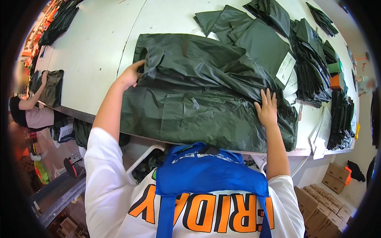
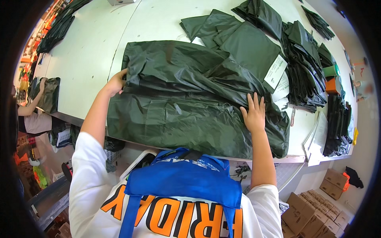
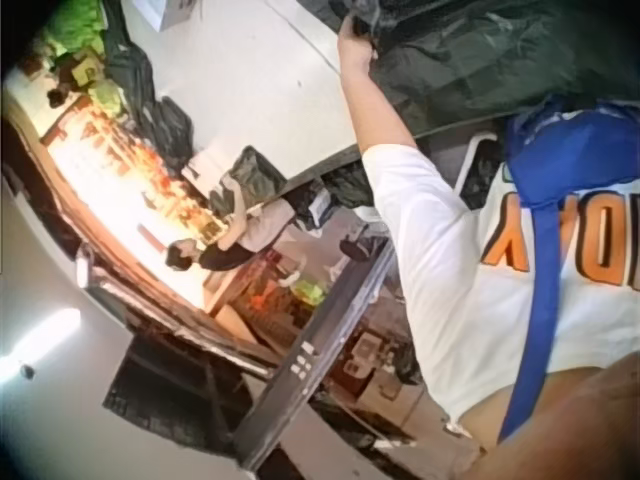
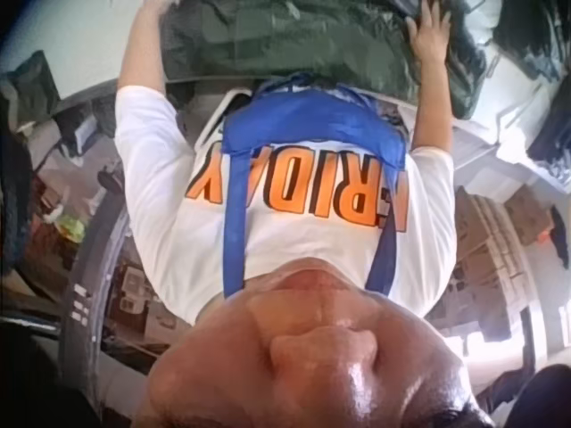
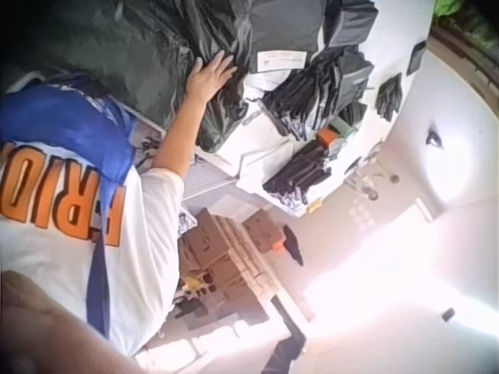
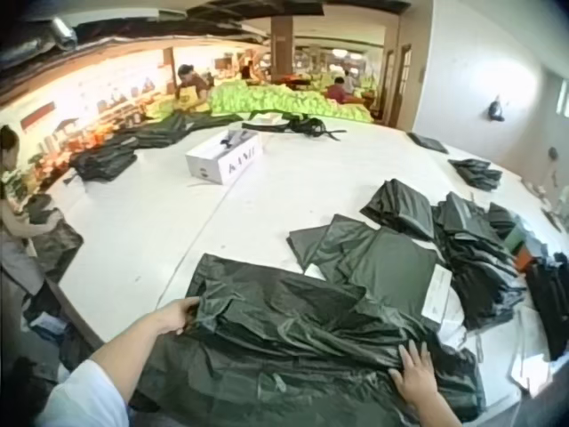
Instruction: The person folds multiple dark green fabric items on a white table. They smooth, fold, and stack each item, then place the folded pieces into a white bin. The process is repeated for several items.
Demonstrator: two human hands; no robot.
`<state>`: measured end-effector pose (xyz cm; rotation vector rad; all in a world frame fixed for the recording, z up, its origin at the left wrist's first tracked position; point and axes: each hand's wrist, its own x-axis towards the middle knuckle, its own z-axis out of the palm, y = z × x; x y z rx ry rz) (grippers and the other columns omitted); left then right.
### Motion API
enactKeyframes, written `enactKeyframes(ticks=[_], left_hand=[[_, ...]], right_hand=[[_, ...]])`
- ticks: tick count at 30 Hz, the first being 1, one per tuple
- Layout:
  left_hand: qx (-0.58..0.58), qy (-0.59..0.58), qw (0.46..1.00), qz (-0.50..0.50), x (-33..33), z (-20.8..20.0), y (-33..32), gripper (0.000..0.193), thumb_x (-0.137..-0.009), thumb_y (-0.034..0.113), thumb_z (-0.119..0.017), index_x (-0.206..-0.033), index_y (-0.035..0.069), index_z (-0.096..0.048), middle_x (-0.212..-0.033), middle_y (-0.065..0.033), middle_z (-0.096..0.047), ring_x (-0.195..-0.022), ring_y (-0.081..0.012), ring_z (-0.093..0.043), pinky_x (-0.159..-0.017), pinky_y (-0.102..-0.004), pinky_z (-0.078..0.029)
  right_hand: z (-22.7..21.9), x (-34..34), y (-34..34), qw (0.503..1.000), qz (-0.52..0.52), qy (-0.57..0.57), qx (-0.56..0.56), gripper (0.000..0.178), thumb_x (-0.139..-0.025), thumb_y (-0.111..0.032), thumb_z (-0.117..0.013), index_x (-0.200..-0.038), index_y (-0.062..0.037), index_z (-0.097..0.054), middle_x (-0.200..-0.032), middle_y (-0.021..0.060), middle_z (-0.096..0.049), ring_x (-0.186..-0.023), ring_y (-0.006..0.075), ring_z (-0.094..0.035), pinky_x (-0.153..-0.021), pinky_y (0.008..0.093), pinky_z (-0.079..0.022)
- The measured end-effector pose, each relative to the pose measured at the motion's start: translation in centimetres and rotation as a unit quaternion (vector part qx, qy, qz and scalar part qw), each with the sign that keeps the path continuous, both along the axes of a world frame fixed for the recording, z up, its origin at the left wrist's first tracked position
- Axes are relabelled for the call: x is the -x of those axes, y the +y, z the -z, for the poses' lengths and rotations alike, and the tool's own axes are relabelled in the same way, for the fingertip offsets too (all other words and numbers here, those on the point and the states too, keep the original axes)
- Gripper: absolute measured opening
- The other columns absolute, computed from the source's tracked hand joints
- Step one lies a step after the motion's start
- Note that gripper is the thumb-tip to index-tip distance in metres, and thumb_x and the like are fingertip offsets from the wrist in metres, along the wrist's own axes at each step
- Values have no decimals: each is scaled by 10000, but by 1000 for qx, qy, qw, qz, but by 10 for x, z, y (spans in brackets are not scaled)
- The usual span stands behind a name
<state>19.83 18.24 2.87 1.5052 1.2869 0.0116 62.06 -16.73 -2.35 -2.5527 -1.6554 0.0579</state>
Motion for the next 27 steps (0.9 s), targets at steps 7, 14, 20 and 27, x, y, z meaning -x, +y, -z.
enactKeyframes(ticks=[7, 14, 20, 27], left_hand=[[-45, 12, 999, -16, -30, 23, 15, 391, -869, 76, -487, -1252, 83, -568, -977, -90, -657, -730, -162, -601, -545, -301, -485], [-269, -1, 961, -58, -46, 9, 2, 354, -838, 256, -681, -1080, 3, -631, -925, -104, -671, -890, -181, -607, -812, -297, -471], [-187, -246, 948, -83, 0, 13, 44, 240, -868, -2, -561, -1095, 11, -639, -1025, -23, -660, -970, -108, -577, -863, -272, -460], [-316, 81, 930, 168, 11, 66, 101, 304, -745, -10, -574, -1021, 77, -669, -1035, -139, -658, -964, -330, -604, -905, -376, -454]], right_hand=[[-67, -17, 93, 957, -84, 237, -146, 360, -877, -120, -547, -1230, -50, -557, -1196, 163, -572, -1110, 336, -537, -963, 386, -414], [-51, -26, 191, 969, -231, 86, -32, 310, -780, -12, -505, -1020, -138, -656, -1082, 42, -621, -1136, 270, -498, -937, 410, -411], [-39, -80, 196, 984, -117, 46, -126, 153, -760, -86, -526, -832, -79, -661, -984, 112, -600, -997, 332, -543, -860, 426, -449], [9, -60, 207, 985, 153, -9, -73, 183, -852, -134, -485, -937, -64, -631, -1018, 137, -578, -953, 345, -573, -806, 463, -473]])
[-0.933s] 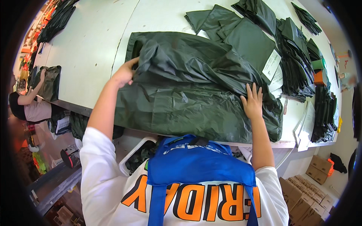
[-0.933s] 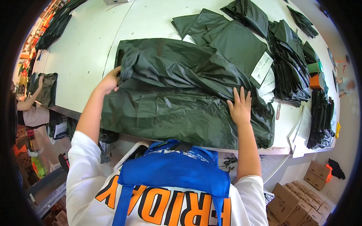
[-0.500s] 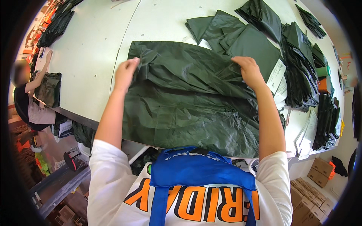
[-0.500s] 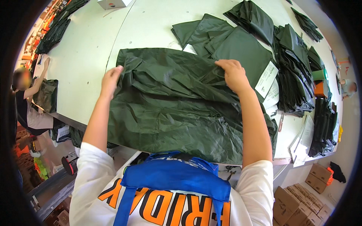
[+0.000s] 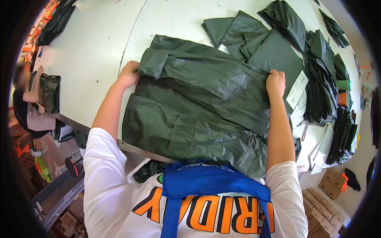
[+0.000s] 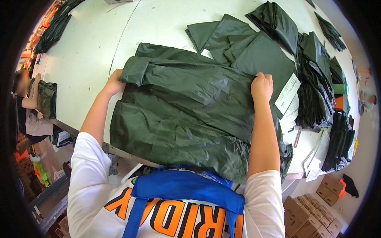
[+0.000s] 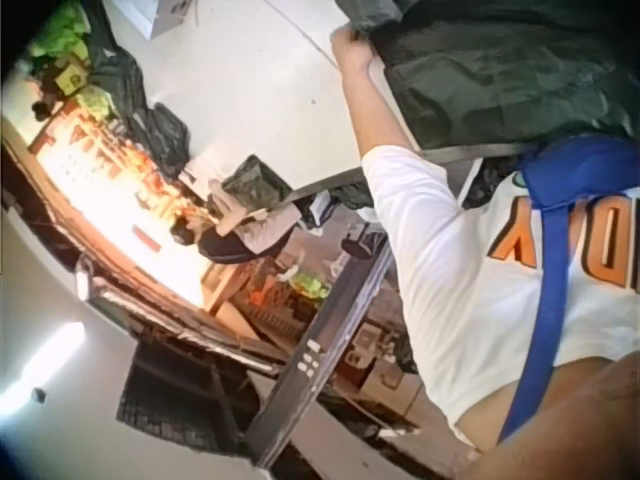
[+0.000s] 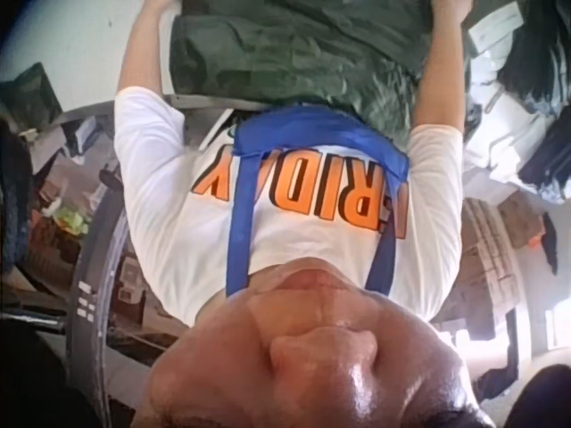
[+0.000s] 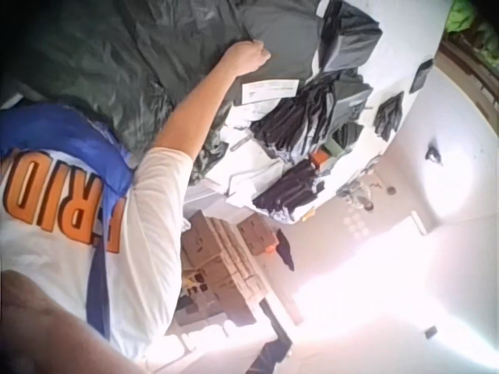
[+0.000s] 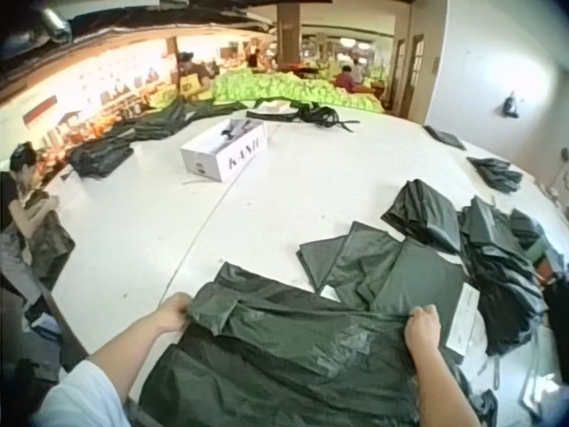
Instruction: The person folds multiple dark green fabric items on a white table. They smooth, fold, and stack each item, then place the folded pieces into a white bin. The process is repeated for several items.
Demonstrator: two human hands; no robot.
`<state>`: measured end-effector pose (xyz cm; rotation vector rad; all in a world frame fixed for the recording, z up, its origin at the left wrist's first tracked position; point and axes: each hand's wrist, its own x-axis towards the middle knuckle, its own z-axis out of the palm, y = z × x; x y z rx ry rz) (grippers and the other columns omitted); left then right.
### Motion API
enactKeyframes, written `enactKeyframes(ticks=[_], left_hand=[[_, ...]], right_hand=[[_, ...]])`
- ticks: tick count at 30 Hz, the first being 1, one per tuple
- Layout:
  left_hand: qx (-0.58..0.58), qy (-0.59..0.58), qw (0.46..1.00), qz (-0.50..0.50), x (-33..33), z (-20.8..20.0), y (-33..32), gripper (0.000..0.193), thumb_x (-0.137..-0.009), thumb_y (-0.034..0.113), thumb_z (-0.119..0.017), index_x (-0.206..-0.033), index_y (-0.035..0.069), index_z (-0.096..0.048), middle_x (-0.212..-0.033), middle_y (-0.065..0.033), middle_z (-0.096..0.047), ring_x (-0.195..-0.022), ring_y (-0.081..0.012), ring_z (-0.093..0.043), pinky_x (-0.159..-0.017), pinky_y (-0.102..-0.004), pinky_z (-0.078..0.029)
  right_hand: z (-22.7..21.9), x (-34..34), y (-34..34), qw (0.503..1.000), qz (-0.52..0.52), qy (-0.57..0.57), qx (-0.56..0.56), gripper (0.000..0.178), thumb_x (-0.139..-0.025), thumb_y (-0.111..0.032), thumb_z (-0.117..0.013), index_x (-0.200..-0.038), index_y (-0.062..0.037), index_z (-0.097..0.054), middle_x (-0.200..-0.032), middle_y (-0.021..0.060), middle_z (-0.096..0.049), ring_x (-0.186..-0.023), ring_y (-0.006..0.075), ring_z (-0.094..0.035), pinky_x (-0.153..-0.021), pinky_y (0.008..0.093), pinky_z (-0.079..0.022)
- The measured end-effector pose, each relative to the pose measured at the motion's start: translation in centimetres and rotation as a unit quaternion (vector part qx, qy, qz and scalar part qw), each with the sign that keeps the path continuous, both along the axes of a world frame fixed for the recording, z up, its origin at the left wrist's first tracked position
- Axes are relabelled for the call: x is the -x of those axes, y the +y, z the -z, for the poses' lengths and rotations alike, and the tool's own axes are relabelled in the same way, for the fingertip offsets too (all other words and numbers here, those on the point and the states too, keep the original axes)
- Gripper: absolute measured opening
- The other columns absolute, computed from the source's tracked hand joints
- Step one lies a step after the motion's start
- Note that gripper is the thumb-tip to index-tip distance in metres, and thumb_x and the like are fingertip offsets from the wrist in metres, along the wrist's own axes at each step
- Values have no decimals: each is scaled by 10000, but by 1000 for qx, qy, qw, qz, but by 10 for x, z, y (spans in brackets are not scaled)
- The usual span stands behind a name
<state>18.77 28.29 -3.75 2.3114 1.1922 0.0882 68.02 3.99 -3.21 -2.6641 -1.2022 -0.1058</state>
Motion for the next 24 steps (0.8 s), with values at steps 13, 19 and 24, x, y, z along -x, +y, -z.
enactKeyframes(ticks=[13, 19, 24], left_hand=[[-23, -129, 985, -116, -99, 6, 48, 119, -816, 107, -657, -930, 73, -654, -911, -84, -679, -860, -232, -634, -792, -322, -483], [-135, 115, 982, -58, -138, -8, 57, 379, -781, 76, -657, -1138, 187, -596, -1126, -90, -572, -1120, -274, -524, -902, -371, -466], [-92, 287, 953, 36, -154, -34, 89, 345, -723, 64, -687, -1032, 190, -604, -1095, -58, -538, -1109, -264, -501, -858, -377, -479]], right_hand=[[32, 2, -10, 988, -12, -24, -153, 114, -869, -141, -551, -882, -28, -563, -932, 178, -569, -848, 374, -558, -753, 461, -451], [9, -30, -19, 986, -88, 138, -35, 189, -837, -135, -630, -981, -21, -584, -939, 181, -611, -889, 359, -583, -788, 423, -470], [-37, -46, -5, 959, -141, 214, 124, 295, -696, -26, -651, -990, -12, -629, -912, 168, -654, -887, 315, -629, -807, 372, -491]])
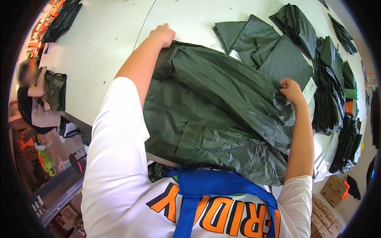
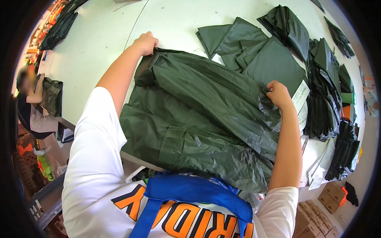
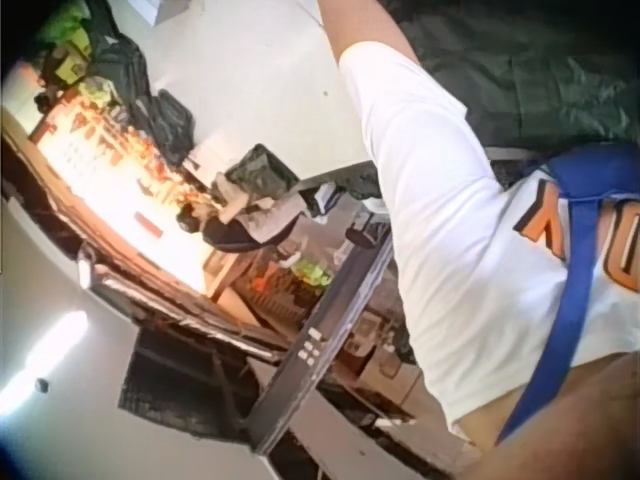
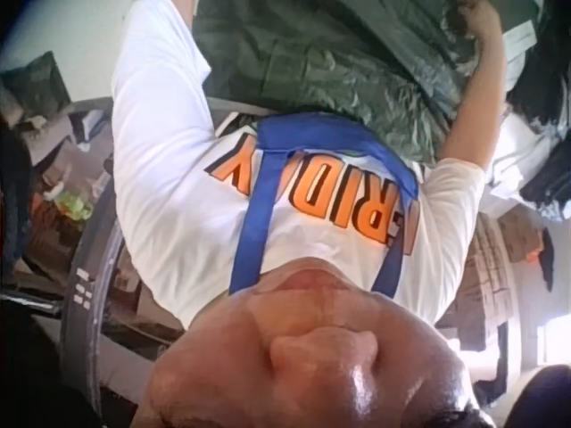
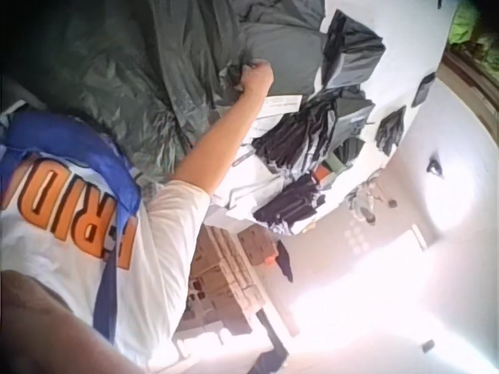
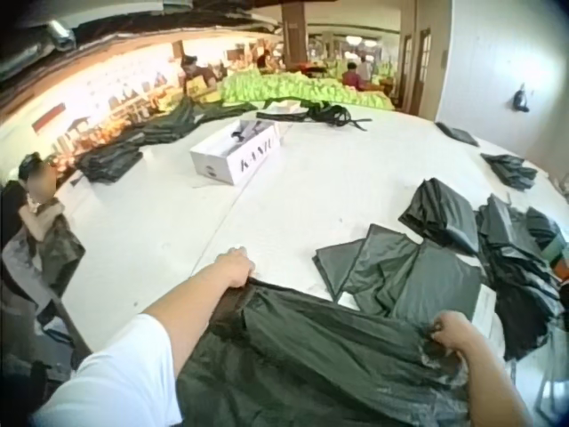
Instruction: The person folds multiple dark green fabric items on a white table. They smooth, fold, and stack each item, then place the folded pieces into a white bin. The process is repeated for several items.
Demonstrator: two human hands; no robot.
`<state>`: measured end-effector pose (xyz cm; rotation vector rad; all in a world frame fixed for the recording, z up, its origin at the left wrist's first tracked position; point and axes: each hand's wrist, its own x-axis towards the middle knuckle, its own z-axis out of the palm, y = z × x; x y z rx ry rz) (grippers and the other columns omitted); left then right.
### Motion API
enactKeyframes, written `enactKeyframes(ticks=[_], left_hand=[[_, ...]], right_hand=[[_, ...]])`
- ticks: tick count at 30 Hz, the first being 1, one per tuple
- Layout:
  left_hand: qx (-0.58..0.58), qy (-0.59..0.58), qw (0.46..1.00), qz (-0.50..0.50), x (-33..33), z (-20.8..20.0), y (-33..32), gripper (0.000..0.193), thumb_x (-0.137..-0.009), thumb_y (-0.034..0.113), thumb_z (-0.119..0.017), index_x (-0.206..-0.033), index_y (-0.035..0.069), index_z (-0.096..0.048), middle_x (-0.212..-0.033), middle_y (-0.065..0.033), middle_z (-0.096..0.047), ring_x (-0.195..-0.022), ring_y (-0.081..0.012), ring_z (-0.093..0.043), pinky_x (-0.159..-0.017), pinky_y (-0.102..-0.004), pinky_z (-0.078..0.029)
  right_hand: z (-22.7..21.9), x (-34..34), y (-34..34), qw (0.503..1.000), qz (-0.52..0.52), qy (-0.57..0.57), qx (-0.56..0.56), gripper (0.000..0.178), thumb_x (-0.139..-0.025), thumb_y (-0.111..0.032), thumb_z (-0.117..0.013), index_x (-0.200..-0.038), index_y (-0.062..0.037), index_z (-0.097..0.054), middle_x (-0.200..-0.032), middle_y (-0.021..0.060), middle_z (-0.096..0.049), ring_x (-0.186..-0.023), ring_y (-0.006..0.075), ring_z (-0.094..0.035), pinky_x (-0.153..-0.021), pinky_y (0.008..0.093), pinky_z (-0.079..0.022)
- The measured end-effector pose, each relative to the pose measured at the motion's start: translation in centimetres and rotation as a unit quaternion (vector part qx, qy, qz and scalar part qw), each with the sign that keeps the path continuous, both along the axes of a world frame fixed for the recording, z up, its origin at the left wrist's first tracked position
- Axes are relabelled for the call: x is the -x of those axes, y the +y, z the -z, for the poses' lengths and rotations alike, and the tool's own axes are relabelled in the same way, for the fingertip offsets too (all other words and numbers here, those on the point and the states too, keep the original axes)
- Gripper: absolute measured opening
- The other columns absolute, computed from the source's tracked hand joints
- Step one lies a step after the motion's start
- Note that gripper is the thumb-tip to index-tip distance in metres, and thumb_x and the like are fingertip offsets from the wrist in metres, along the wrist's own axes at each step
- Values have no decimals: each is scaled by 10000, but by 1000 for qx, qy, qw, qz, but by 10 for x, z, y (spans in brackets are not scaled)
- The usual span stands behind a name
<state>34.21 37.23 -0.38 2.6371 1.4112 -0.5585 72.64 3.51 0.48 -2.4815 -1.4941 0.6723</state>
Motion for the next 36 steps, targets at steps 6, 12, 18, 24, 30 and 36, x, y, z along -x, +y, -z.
enactKeyframes(ticks=[6, 12, 18, 24, 30, 36], left_hand=[[22, -256, 962, 90, 81, -74, -58, 203, -704, -46, -585, -765, 81, -439, -738, -79, -489, -755, -269, -510, -642, -372, -413], [-203, -373, 862, 277, 237, -83, -233, 109, -602, 83, -600, -675, 78, -519, -676, -76, -454, -664, -280, -485, -575, -394, -392], [-35, -234, 961, 142, 262, -78, -320, 212, -611, 37, -603, -812, 99, -576, -927, -66, -537, -910, -294, -506, -850, -422, -365], [-50, -196, 967, 156, 194, -21, -332, 687, -829, 498, -589, -1429, 239, -378, -1547, -127, -183, -1405, -402, -159, -1120, -582, -117], [-61, -221, 959, 167, 194, 20, -336, 703, -815, 414, -641, -1430, 228, -355, -1553, -144, -141, -1409, -419, -129, -1109, -606, -117], [-42, -216, 965, 144, 187, 17, -338, 754, -745, 343, -735, -1407, 240, -390, -1549, -132, -153, -1407, -414, -138, -1103, -615, -131]], right_hand=[[-103, 74, -66, 990, -26, 30, -136, 166, -643, 28, -523, -796, -6, -466, -714, 83, -436, -666, 210, -440, -630, 295, -383], [-106, 192, -228, 959, -223, -12, -176, 194, -535, 51, -573, -656, -67, -477, -689, 105, -473, -676, 305, -487, -629, 407, -381], [-37, 244, -273, 951, -280, -11, -131, 99, -641, -77, -583, -680, -113, -499, -661, 52, -449, -654, 244, -502, -634, 371, -382], [-25, 226, -262, 955, -269, 64, -108, 132, -681, -96, -646, -768, -105, -546, -732, 51, -526, -743, 261, -553, -701, 378, -422], [-50, 65, -300, 980, 42, -105, -161, 566, -622, 69, -538, -1163, -88, -493, -1221, 152, -515, -1181, 345, -458, -1018, 409, -347], [-33, 3, -302, 984, 69, -77, -145, 176, -658, 132, -461, -749, -18, -456, -790, 121, -465, -784, 338, -508, -692, 378, -419]])
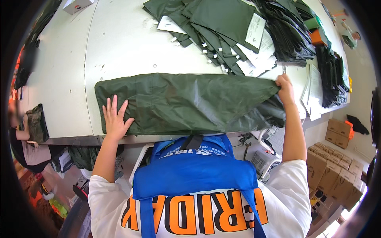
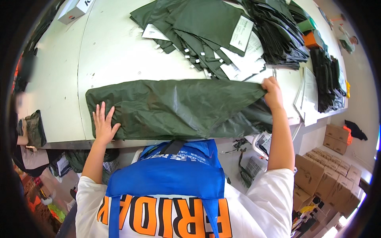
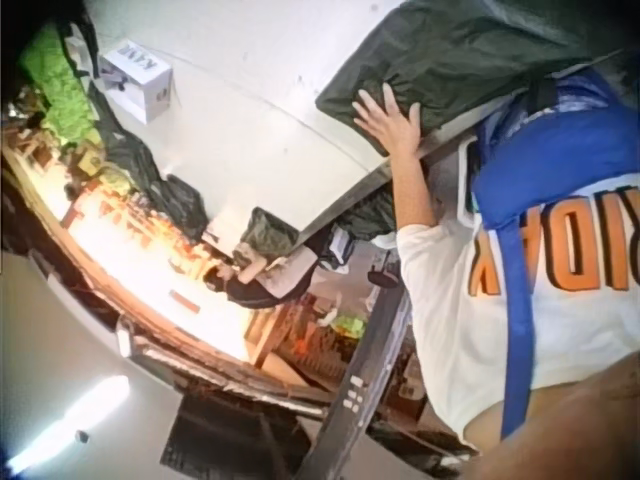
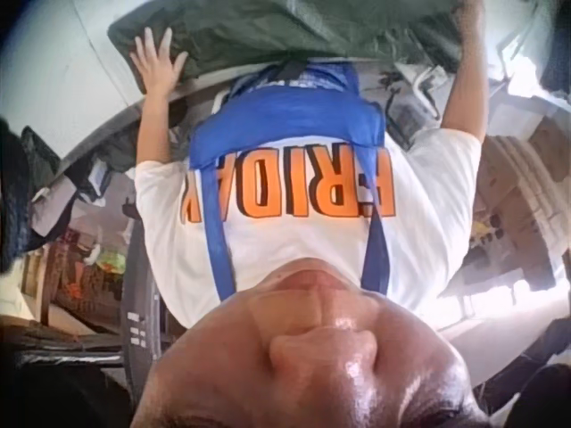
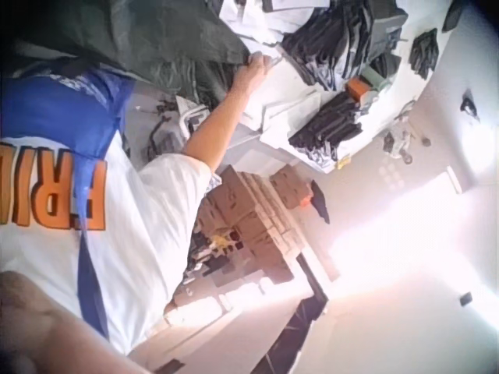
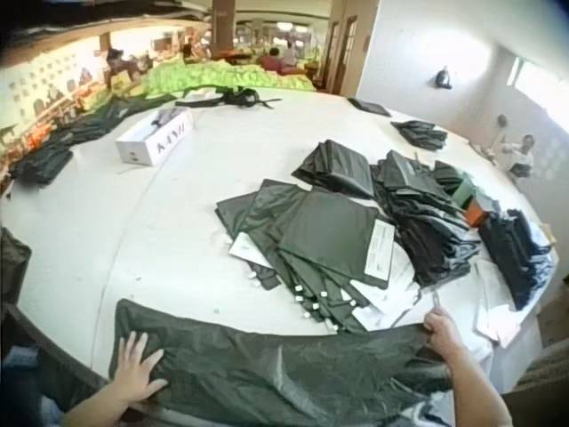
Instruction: The person folds multiple dark green fabric items on a white table. They smooth, fold, and stack each item, then place the folded pieces into a white bin. The process is repeated for several items.
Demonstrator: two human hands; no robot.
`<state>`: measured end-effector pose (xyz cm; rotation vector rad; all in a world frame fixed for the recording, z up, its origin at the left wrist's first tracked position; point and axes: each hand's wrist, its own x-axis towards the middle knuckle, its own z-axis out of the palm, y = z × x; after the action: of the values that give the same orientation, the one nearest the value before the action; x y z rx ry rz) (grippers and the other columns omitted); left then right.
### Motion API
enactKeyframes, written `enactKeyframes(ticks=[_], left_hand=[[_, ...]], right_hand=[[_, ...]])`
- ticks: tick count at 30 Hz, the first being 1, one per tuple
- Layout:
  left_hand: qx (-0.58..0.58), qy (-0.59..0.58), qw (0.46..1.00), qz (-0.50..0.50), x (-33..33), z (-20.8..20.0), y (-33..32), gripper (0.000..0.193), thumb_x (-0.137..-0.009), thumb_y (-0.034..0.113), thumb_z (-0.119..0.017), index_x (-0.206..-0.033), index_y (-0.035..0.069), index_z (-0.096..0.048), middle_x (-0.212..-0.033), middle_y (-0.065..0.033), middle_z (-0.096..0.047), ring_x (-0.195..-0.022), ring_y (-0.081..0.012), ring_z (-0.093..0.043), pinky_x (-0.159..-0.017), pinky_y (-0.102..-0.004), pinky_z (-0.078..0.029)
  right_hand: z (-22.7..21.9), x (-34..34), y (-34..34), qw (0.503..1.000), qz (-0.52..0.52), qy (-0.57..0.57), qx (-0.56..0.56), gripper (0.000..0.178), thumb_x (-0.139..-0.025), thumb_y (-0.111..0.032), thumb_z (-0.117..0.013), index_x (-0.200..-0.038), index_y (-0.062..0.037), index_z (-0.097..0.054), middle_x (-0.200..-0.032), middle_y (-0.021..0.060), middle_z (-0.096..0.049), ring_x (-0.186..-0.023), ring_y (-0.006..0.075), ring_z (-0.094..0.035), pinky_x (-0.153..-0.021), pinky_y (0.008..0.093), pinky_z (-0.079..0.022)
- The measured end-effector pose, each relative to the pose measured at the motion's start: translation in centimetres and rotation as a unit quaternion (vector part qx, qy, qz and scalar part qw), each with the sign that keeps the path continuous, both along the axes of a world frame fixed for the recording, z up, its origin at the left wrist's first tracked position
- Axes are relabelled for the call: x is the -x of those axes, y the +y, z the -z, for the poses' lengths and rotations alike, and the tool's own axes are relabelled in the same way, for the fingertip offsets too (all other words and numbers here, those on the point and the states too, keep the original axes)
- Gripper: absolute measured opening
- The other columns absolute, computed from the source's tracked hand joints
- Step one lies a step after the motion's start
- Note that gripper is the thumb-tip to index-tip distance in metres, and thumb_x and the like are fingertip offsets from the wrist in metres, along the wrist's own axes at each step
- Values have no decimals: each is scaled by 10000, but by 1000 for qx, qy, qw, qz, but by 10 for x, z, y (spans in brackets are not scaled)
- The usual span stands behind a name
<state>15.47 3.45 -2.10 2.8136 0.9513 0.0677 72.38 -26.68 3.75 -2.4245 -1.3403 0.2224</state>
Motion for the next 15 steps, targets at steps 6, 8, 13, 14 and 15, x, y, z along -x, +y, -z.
enactKeyframes(ticks=[6, 8, 13, 14, 15], left_hand=[[-3, -22, 1000, 11, -33, 12, -3, 807, -720, 404, -760, -1415, 282, -370, -1535, -131, -175, -1395, -427, -161, -1092, -628, -148], [-7, -4, 1000, -1, -29, 12, -8, 811, -717, 411, -762, -1415, 286, -368, -1536, -128, -159, -1399, -423, -146, -1089, -636, -145], [1, 3, 1000, 0, -33, 12, -6, 779, -700, 424, -770, -1385, 315, -416, -1535, -122, -147, -1401, -419, -126, -1093, -640, -136], [-5, -20, 1000, 14, -31, 15, -4, 758, -708, 463, -750, -1380, 340, -420, -1538, -123, -138, -1401, -416, -127, -1095, -640, -128], [0, -34, 999, 24, -25, 18, -3, 714, -735, 504, -707, -1374, 346, -431, -1543, -116, -133, -1400, -421, -131, -1098, -635, -126]], right_hand=[[23, -38, 4, 972, -5, -150, 180, 281, -709, 39, -534, -953, -99, -535, -1062, 107, -561, -1094, 349, -493, -931, 459, -394], [-34, 22, 52, 927, 52, -126, 350, 525, -624, -10, -643, -1130, -84, -527, -1461, 132, -325, -1352, 359, -287, -1124, 527, -212], [-28, 234, 112, 981, -180, 74, -1, 625, -803, -398, -665, -1373, -253, -452, -1546, 134, -187, -1429, 412, -83, -1087, 662, -48], [9, 254, 108, 987, -147, 31, 65, 606, -829, -443, -625, -1384, -289, -437, -1546, 124, -194, -1424, 422, -79, -1081, 669, -52], [42, 265, 103, 985, -118, -10, 127, 587, -855, -487, -584, -1396, -324, -422, -1546, 113, -201, -1420, 432, -75, -1076, 675, -55]])
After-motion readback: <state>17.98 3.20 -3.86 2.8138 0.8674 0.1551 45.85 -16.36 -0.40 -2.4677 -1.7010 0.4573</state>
